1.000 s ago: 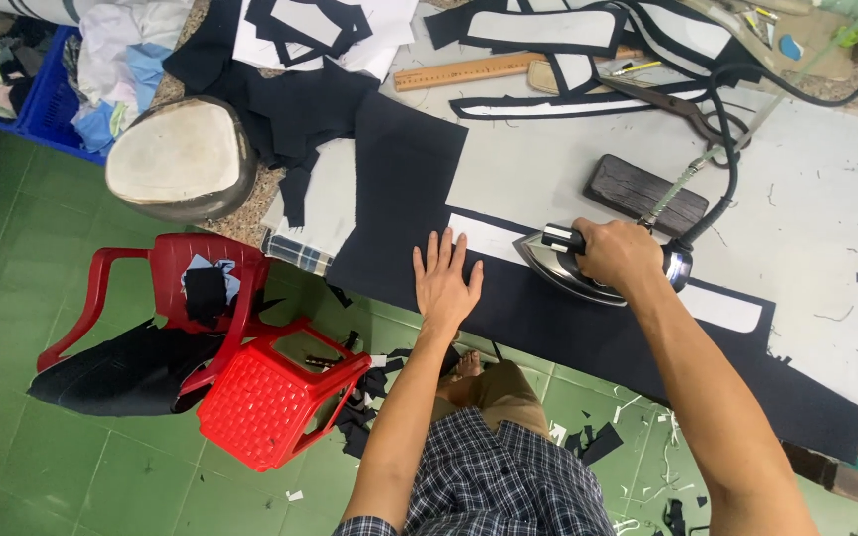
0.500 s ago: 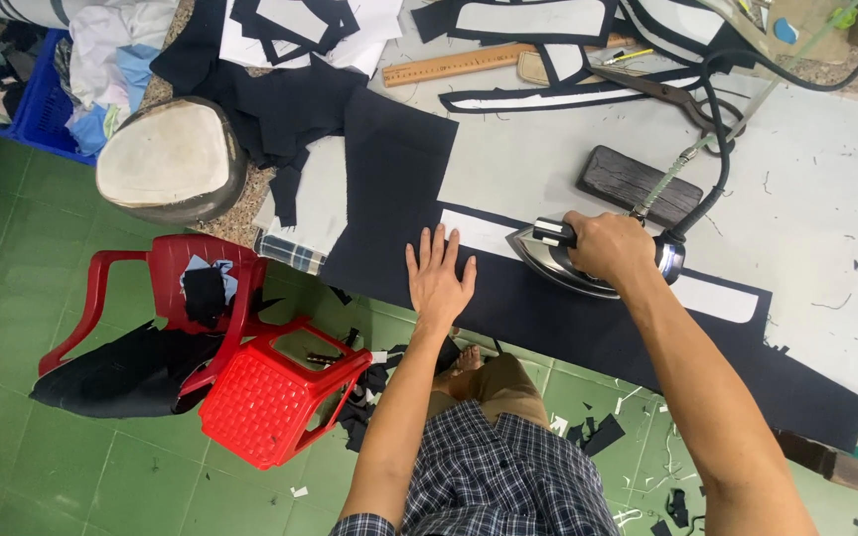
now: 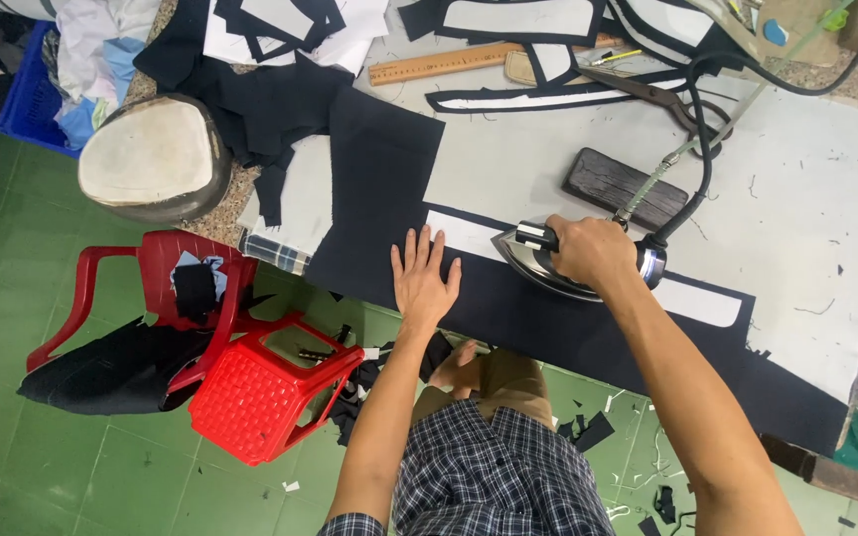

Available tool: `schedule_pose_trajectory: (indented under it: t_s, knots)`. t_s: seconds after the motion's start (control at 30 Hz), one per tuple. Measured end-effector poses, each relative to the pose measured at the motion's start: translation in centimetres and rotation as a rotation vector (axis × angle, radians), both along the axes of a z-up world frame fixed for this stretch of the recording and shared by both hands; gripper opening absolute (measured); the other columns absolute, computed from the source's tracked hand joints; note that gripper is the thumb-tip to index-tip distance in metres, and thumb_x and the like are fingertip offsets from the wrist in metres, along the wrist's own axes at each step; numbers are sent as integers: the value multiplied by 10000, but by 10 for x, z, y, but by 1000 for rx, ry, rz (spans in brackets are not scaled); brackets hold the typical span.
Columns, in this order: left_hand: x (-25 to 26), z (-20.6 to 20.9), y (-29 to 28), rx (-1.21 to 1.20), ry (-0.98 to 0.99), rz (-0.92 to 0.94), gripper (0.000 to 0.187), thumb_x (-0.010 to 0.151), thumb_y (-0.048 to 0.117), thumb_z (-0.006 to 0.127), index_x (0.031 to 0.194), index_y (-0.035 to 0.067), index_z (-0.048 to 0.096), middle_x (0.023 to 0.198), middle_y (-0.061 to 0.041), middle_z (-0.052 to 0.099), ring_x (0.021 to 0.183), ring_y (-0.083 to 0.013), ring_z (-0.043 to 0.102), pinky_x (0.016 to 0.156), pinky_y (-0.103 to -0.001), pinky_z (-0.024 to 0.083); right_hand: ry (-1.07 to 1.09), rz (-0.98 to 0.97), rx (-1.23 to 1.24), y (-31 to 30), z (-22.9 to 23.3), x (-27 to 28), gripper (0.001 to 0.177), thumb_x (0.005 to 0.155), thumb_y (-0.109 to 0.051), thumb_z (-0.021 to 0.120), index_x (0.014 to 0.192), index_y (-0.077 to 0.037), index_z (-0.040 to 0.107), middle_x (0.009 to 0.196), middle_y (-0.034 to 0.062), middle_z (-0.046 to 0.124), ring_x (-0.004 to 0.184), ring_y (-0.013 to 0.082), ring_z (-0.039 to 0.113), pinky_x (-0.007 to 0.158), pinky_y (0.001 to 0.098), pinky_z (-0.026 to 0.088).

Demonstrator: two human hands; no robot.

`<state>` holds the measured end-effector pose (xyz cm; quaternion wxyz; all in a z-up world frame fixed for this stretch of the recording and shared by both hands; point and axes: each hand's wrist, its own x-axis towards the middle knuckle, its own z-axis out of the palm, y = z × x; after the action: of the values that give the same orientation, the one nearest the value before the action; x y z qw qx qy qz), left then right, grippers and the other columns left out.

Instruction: The person irons a long piece of black fabric on a white work table using a steam iron. They place a white rectangular piece of material onto the fabric and press it down with the iron. The person uses a small wooden block to press along the edges while ironing.

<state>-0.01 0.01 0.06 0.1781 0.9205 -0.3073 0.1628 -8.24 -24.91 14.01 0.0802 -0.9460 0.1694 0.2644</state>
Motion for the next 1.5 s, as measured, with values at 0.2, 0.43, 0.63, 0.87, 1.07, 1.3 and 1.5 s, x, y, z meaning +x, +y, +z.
schedule_pose_trajectory:
  t_s: [0.2,0.43,0.63,0.87,1.07,1.3,1.5]
  knots:
    - [0,-2,-1,8,-7,0,509,962,470,574,1364,173,671,1456,-106,603,1434,-284,473,1225,-543,220,-106,13,70,-7,-11,-6,532,833,-305,627,1340,-144,651,978,225,776,910,392,764,839,503,608]
    - [0,-6,-3,-12,19,37,502,978,474,573,1381,189,662,1476,-89,589,1443,-276,460,1226,-538,220,-327,43,336,-12,13,-21,622,856,-369,733,1352,-14,609,1086,271,748,1030,436,727,888,534,580]
    - [-2,-11,-3,22,29,43,521,968,489,581,1404,210,641,1504,-74,564,1455,-273,444,1229,-537,228,-680,500,-3,-49,-11,-91,770,713,-452,824,1365,-102,609,1430,147,570,1335,330,526,1108,463,431]
    - [-1,11,-1,104,112,-20,502,1046,424,515,1455,145,592,1533,-78,529,1467,-304,423,1221,-554,259,-524,732,96,-79,-21,-97,841,745,31,600,1537,65,320,1556,313,393,1333,434,493,1124,467,430]
    - [-1,-17,-1,44,95,27,532,994,521,535,1446,247,602,1557,-35,506,1499,-244,368,1258,-523,166,-314,399,310,-54,-38,-30,733,917,-496,655,1477,-52,491,1172,194,682,1005,377,716,780,466,601]
    - [0,-19,-1,19,121,27,545,995,527,536,1456,242,589,1572,-40,485,1515,-244,339,1269,-527,125,-214,259,267,-31,-33,-1,675,968,-554,588,1406,-44,530,1023,244,736,839,406,761,650,453,623]
    - [1,-15,-1,28,156,30,547,996,532,522,1470,263,566,1574,-19,477,1520,-229,323,1275,-518,122,-219,330,298,-8,-16,44,592,1002,-435,603,1379,15,535,1050,280,720,885,448,743,700,522,620]
